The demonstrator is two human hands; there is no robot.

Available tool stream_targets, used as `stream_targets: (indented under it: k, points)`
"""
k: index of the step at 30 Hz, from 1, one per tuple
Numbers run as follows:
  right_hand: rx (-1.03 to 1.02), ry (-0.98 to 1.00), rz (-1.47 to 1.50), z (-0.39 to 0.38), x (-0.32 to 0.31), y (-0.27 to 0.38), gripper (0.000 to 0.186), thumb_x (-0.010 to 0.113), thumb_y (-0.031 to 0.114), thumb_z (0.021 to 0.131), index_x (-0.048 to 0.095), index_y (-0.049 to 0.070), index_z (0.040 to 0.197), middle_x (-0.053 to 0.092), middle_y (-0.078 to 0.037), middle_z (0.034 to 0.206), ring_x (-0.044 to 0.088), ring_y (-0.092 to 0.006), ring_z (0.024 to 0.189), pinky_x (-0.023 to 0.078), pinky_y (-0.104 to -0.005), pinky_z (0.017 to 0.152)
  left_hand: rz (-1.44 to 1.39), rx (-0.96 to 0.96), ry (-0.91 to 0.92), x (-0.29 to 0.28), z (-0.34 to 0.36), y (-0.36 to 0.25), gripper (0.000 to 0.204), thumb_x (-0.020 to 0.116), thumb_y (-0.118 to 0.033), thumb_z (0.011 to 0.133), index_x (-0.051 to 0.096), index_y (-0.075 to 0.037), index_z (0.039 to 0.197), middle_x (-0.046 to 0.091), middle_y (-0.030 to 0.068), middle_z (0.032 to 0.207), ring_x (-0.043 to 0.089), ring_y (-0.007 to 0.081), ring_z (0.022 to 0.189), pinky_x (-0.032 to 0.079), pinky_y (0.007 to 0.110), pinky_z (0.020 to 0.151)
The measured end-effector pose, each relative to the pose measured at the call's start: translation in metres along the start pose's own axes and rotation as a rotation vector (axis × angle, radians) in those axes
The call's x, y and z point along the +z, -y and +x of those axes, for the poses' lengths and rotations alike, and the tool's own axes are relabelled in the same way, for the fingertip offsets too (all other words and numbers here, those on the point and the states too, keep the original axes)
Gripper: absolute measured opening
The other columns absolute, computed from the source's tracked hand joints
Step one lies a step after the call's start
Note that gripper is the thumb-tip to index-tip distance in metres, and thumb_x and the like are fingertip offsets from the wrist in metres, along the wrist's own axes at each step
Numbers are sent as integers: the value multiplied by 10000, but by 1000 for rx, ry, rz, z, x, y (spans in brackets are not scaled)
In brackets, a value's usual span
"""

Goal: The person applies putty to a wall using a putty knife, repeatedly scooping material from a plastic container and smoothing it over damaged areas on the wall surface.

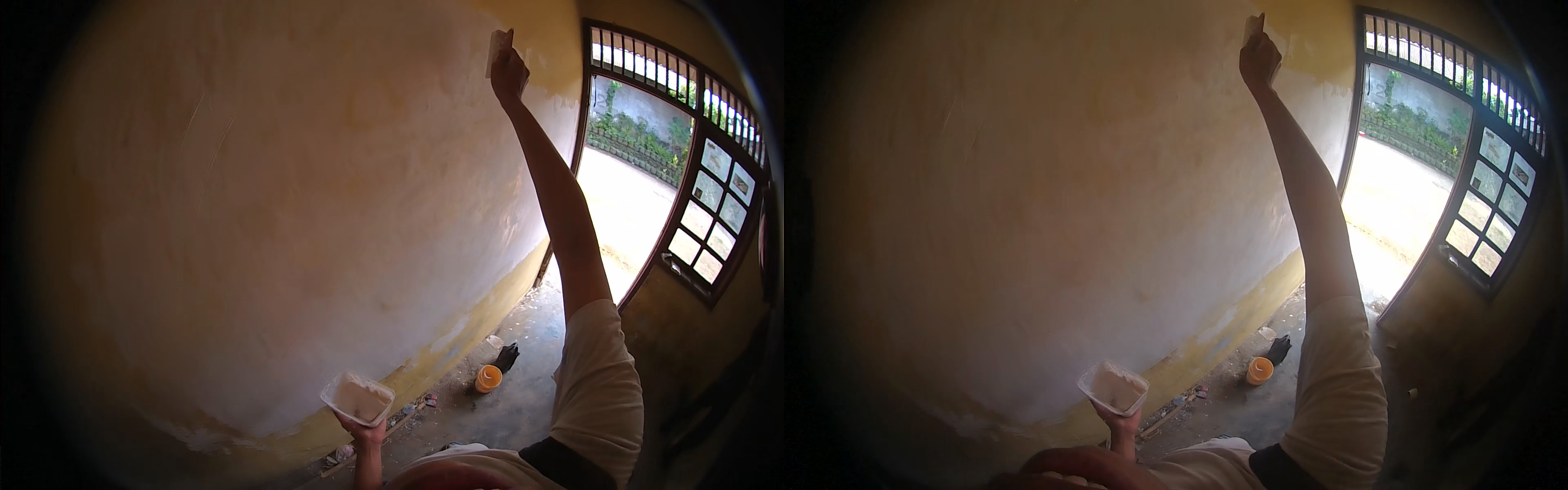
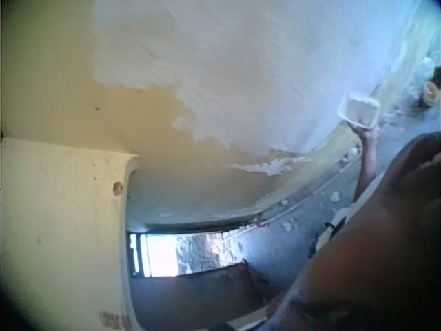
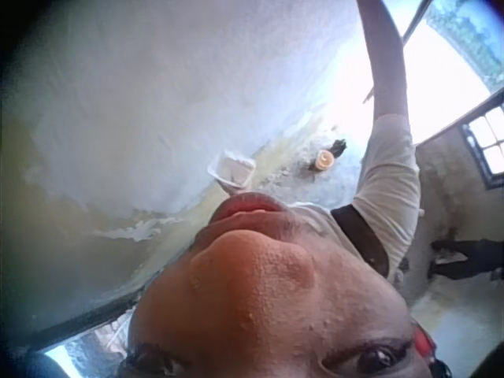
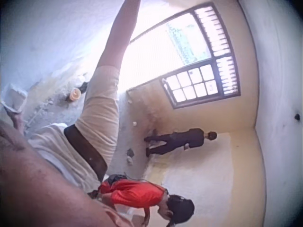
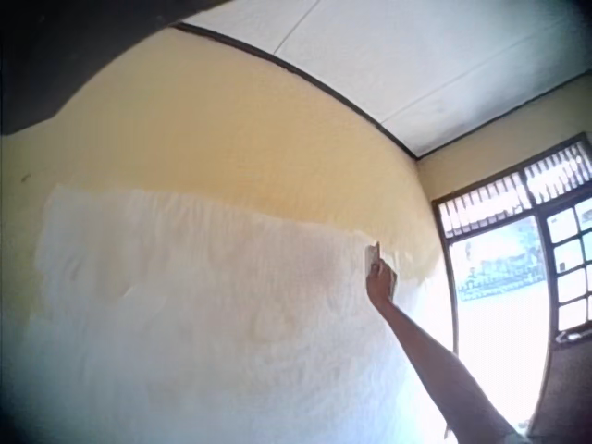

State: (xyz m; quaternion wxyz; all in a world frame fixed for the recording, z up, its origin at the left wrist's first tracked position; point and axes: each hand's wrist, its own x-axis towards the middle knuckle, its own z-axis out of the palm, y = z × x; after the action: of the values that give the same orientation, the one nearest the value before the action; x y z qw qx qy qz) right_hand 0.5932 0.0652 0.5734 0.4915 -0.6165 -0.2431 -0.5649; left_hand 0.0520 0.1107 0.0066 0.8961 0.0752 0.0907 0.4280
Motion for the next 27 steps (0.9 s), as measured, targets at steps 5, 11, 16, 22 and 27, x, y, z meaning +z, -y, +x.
stream_targets:
  k: [5,11,16,22,27]
  points:
    - [108,110,-26,56,33,67,449,431,428,1035,662,125,1273,712,-198,1158,681,-410,1070,490,-543,982,2,-32,-12,-6,-2,2,556,559,-601,973,580,-221,1378,628,-2,1329,593,228,1241,462,467,1088]
    - [-658,-38,322,-94,-12,299,270,666,111,897,645,14,1148,633,-148,939,654,-319,762,568,-449,612,67,-11,7,-28,3,-18,541,541,-597,983,579,-229,1378,624,-9,1339,586,233,1253,452,490,1093]
    - [-988,227,581,-173,-70,316,265,682,23,880,670,53,1143,677,-42,928,671,-192,745,567,-351,565,56,-78,31,-36,28,-4,543,540,-610,976,588,-236,1366,626,-10,1332,588,238,1245,447,496,1092]
    - [-381,31,431,-89,-43,152,225,530,101,1025,686,119,1186,715,-113,967,702,-308,870,569,-440,745,50,-30,2,-15,22,0,545,538,-615,977,589,-235,1364,632,-12,1318,591,241,1241,445,501,1093]
    - [295,-6,11,3,14,13,317,483,265,1020,697,46,1099,728,-197,1063,705,-401,983,545,-522,859,15,23,12,-10,-1,14,557,533,-620,980,587,-227,1371,628,-9,1336,585,254,1252,445,503,1098]
